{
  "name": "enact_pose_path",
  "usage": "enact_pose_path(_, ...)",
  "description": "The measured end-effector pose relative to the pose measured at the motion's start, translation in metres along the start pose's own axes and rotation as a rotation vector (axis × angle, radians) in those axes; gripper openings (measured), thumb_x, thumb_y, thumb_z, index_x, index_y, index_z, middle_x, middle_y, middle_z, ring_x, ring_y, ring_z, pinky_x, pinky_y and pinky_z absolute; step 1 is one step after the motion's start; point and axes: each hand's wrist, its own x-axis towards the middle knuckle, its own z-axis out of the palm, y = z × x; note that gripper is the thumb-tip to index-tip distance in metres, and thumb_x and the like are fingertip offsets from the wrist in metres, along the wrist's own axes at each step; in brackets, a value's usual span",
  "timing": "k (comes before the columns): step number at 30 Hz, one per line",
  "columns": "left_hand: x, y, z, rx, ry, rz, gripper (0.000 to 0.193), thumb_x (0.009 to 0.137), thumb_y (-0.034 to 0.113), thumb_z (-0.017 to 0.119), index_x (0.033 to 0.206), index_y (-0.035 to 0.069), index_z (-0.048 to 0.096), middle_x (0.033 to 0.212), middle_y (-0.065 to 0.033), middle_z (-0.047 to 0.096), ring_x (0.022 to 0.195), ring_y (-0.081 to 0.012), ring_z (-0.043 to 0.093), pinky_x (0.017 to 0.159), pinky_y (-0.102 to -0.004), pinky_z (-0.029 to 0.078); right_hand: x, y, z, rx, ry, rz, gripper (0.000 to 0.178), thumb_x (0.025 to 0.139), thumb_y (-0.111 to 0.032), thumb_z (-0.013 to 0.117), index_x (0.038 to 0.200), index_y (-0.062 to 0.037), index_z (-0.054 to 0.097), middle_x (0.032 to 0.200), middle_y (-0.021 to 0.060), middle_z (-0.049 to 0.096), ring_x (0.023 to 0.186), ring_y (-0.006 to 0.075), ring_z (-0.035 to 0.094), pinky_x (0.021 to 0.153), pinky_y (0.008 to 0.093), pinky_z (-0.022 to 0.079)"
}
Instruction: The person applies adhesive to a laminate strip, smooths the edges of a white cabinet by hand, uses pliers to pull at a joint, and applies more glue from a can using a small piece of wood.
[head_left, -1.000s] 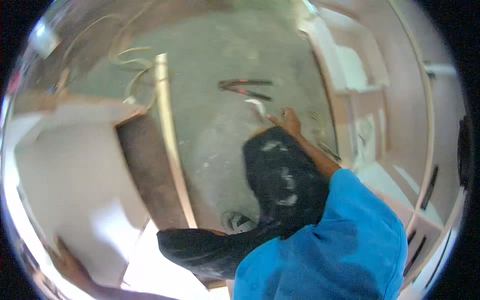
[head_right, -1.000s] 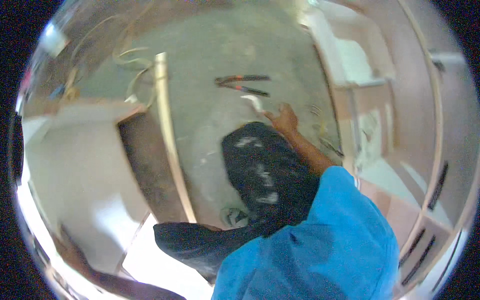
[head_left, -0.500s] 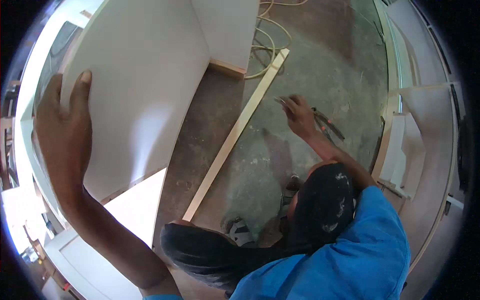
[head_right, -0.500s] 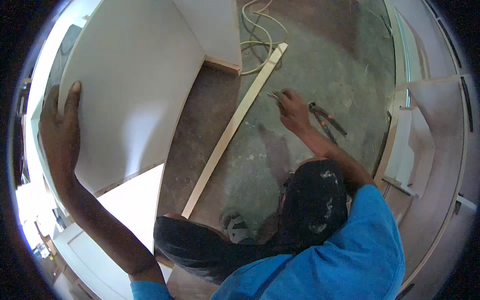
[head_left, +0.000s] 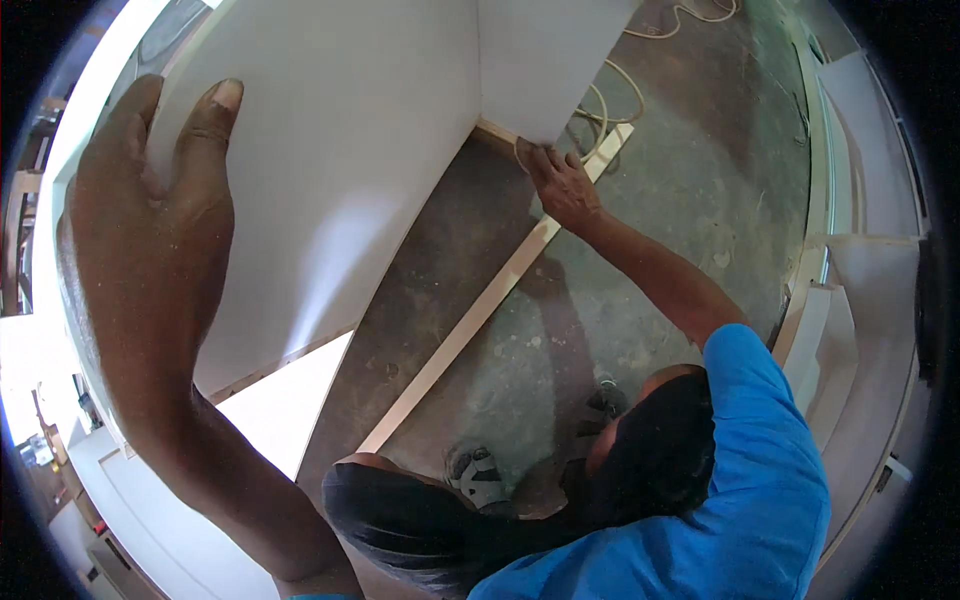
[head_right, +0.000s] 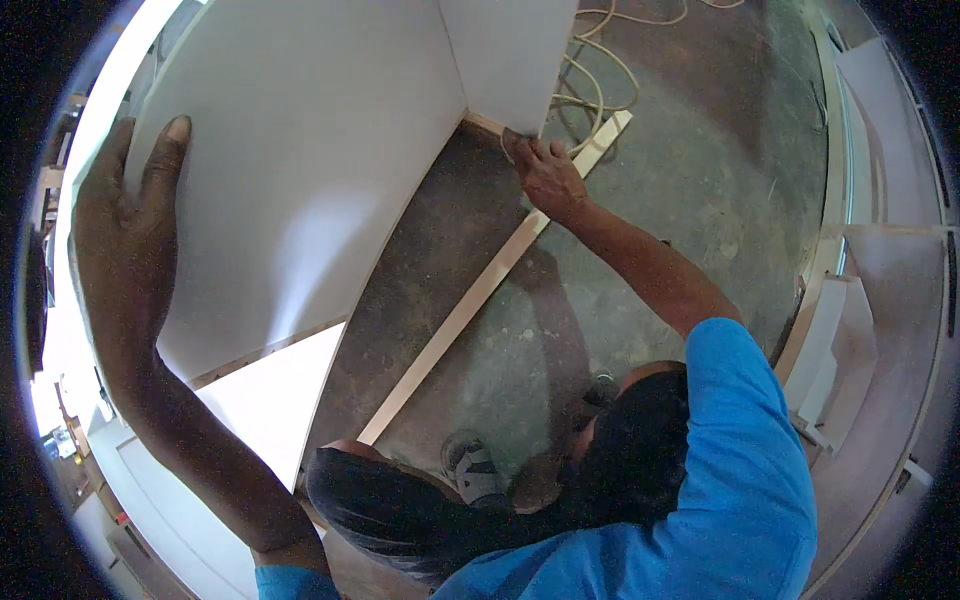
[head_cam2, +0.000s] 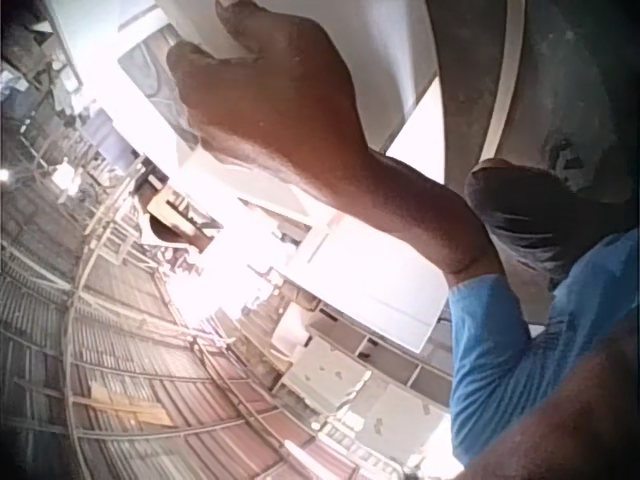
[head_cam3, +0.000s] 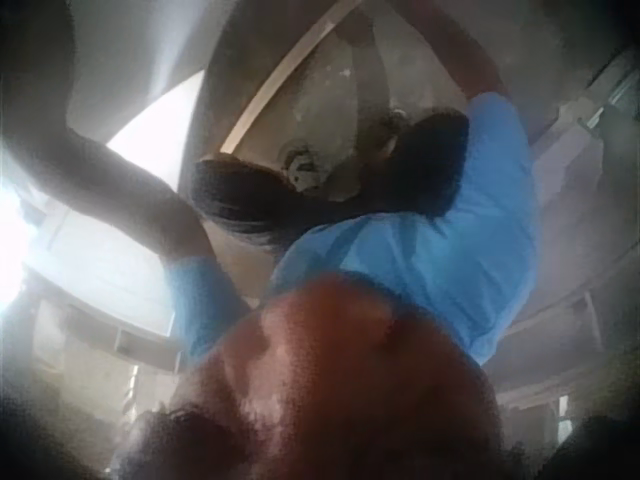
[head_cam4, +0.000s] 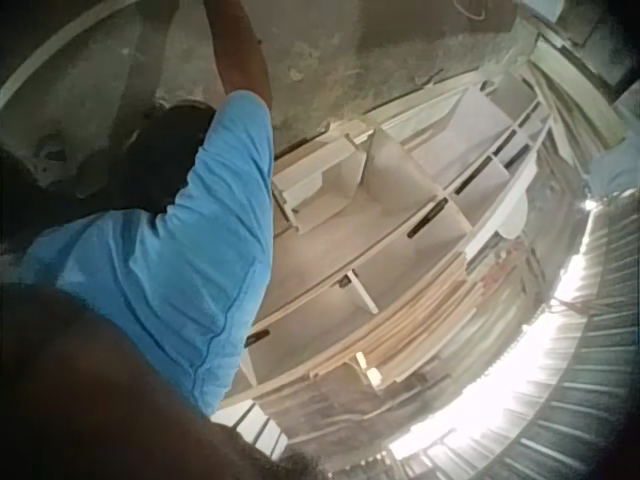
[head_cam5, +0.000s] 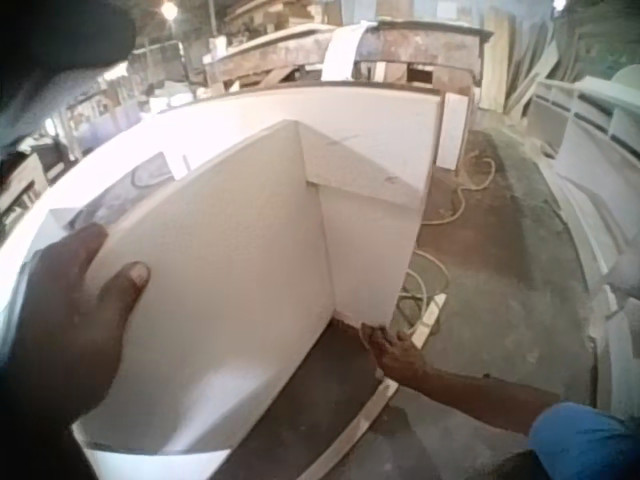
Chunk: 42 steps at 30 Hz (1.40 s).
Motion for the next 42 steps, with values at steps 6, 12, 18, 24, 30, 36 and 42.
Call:
enact_pose_path(6, -0.003, -0.003, -0.007, -0.013, 0.023, 0.002, 0.065, 0.094, 0.051, 0.061, 0.137, 0.003, 0.056, 0.107, -0.025, 0.069, 0.092, -0.0309, 0.072, 0.088, -0.0421, 0.054, 0.032, -0.01, 0.019, 0.153, 0.161, -0.023, 0.062, 0.082, -0.011, 0.059, 0.139, 0.0065, 0.044, 0.128, 0.0151, 0.05, 0.118, 0.0269, 0.052, 0.098, 0.0439, 0.044)
enact_pose_path(12, -0.002, 0.005, -0.002, -0.116, -0.064, -0.043, 0.064, 0.094, 0.047, 0.063, 0.136, 0.0, 0.056, 0.112, -0.0269, 0.067, 0.096, -0.0307, 0.071, 0.089, -0.0418, 0.054, 0.044, -0.011, 0.02, 0.196, 0.114, -0.035, 0.054, 0.085, -0.011, 0.054, 0.137, 0.0031, 0.048, 0.127, 0.0173, 0.053, 0.115, 0.0323, 0.055, 0.101, 0.0455, 0.044)
enact_pose_path(18, -0.002, 0.006, -0.004, -0.077, -0.056, -0.013, 0.067, 0.094, 0.048, 0.064, 0.137, -0.003, 0.054, 0.118, -0.0295, 0.065, 0.103, -0.0327, 0.069, 0.092, -0.0413, 0.053, 0.028, 0.0, 0.042, 0.326, 0.143, 0.108, 0.041, 0.091, -0.011, 0.052, 0.131, 0.0013, 0.051, 0.123, 0.017, 0.056, 0.112, 0.0351, 0.057, 0.095, 0.0488, 0.049)
enact_pose_path(24, -0.004, 0.001, -0.01, -0.045, 0.014, -0.037, 0.068, 0.094, 0.048, 0.063, 0.137, -0.004, 0.054, 0.123, -0.0309, 0.062, 0.104, -0.0358, 0.068, 0.096, -0.045, 0.051, 0.053, -0.009, 0.021, 0.309, 0.284, -0.103, 0.049, 0.079, -0.005, 0.057, 0.128, 0.0009, 0.054, 0.118, 0.0158, 0.055, 0.109, 0.0355, 0.056, 0.092, 0.0479, 0.048)
enact_pose_path(30, -0.001, 0.012, -0.015, -0.03, -0.145, -0.12, 0.068, 0.093, 0.05, 0.063, 0.137, -0.001, 0.055, 0.125, -0.0296, 0.061, 0.108, -0.0339, 0.067, 0.097, -0.0451, 0.051, 0.065, -0.017, 0.048, 0.303, 0.159, 0.033, 0.046, 0.085, -0.007, 0.058, 0.13, -0.0012, 0.053, 0.121, 0.0205, 0.058, 0.111, 0.0401, 0.058, 0.094, 0.0495, 0.05)
enact_pose_path(36, -0.002, 0.009, -0.001, 0.022, -0.053, -0.008, 0.067, 0.093, 0.048, 0.064, 0.136, -0.001, 0.055, 0.124, -0.0279, 0.063, 0.105, -0.034, 0.069, 0.096, -0.043, 0.051, 0.018, 0.008, 0.043, 0.496, 0.119, 0.115, 0.043, 0.085, -0.006, 0.056, 0.128, -0.0017, 0.054, 0.12, 0.022, 0.06, 0.114, 0.0415, 0.057, 0.094, 0.0496, 0.051)
enact_pose_path(42, -0.002, 0.009, -0.002, -0.132, -0.01, -0.033, 0.068, 0.092, 0.049, 0.065, 0.137, -0.002, 0.055, 0.12, -0.0277, 0.064, 0.1, -0.0322, 0.07, 0.092, -0.0419, 0.052, 0.079, -0.021, 0.021, 0.314, 0.008, 0.155, 0.042, 0.083, -0.009, 0.059, 0.125, -0.0016, 0.058, 0.124, 0.0178, 0.057, 0.122, 0.0377, 0.054, 0.104, 0.0476, 0.046)
